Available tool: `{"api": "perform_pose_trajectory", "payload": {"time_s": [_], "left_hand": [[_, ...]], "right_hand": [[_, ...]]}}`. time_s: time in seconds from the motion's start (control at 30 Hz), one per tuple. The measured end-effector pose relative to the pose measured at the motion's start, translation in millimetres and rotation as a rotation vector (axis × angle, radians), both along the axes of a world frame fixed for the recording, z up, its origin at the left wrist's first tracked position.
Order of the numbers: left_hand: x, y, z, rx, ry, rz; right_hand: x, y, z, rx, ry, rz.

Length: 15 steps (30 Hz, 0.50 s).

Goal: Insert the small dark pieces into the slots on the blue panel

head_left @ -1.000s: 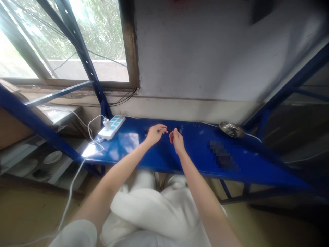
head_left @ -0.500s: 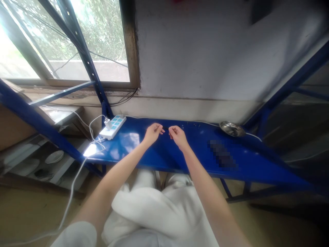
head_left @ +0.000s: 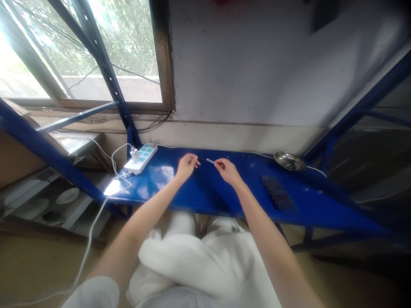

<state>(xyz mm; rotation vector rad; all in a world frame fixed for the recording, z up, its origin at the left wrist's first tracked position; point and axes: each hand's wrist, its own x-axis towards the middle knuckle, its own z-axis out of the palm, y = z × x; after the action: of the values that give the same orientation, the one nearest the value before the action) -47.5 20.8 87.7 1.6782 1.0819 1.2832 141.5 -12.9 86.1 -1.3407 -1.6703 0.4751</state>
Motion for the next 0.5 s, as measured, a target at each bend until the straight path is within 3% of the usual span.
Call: {"api": "perform_pose_trajectory", "payload": {"time_s": [0.1, 0.27, 0.5], "left_hand": [[2, 0, -3.3, -0.039, 0.043, -0.043], [14, -5, -4.4, -0.066, 0.026, -0.13], [20, -7, -7.5, -0.057, 0.009, -0.142]], "right_hand": [[-1, 2, -4.4, 0.044, 0.057, -0.028], [-13, 6, -6.2, 0.056, 0.052, 0.052], [-17, 3, -5.3, -0.11, 0.059, 0.137]]}}
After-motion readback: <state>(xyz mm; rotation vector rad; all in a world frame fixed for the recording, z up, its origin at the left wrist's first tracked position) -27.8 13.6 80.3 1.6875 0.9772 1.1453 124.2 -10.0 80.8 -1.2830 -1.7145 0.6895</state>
